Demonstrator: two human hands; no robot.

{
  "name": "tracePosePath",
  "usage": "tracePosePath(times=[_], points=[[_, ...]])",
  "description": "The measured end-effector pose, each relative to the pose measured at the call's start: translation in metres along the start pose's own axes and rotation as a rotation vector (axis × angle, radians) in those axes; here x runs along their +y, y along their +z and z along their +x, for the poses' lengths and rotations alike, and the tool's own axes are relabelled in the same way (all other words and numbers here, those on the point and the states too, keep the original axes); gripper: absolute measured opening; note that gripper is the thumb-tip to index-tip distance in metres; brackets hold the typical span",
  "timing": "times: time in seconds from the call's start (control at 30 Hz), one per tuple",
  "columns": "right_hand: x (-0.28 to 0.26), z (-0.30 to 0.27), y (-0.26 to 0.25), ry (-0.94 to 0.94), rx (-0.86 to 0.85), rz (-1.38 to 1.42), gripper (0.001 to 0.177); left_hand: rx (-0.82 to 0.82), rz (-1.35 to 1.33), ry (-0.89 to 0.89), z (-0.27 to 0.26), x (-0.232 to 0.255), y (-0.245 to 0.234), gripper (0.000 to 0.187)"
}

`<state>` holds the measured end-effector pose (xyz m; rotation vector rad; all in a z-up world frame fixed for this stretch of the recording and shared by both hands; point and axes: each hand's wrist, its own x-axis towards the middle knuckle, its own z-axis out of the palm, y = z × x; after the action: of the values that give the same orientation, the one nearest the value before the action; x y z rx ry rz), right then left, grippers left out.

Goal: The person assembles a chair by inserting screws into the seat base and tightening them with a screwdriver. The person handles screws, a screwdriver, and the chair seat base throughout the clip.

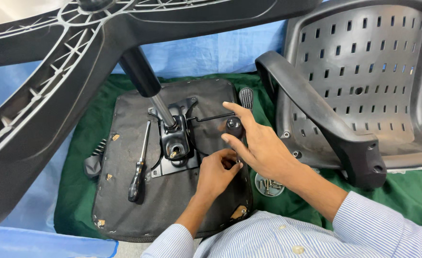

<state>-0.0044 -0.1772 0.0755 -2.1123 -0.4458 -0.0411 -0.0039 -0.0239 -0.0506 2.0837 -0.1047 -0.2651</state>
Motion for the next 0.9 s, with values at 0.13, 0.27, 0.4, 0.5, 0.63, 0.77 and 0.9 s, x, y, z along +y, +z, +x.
tracePosePath(times=[0.13,0.27,0.4,0.5,0.63,0.77,0.9], points=[[0.010,0.002,0.007,-0.183,0.081,-0.003,0.038,0.095,-0.353,0.136,0.013,0.004,-0.010,0.042],[0.030,-0.001,0.014,-0.069,0.114,0.019,0.033,0.237,-0.734,0.389,0.016,0.042,-0.024,0.035],[0.061,-0.006,0.023,0.144,-0.039,-0.147,0.017,0.147,-0.486,0.382,0.005,0.092,-0.020,0.024],[0.087,-0.028,0.034,-0.087,0.009,-0.047,0.022,0.037,-0.388,0.446,0.003,0.108,-0.020,0.023],[0.110,-0.041,0.053,0.073,-0.055,0.074,0.022,-0.092,-0.511,0.500,0.004,0.109,-0.011,0.019],[0.118,-0.036,0.055,-0.073,0.037,-0.047,0.024,-0.086,-0.606,0.584,0.007,0.108,0.002,0.012],[0.115,-0.032,0.053,-0.175,0.085,-0.099,0.028,-0.092,-0.674,0.532,0.003,0.102,0.005,0.009]])
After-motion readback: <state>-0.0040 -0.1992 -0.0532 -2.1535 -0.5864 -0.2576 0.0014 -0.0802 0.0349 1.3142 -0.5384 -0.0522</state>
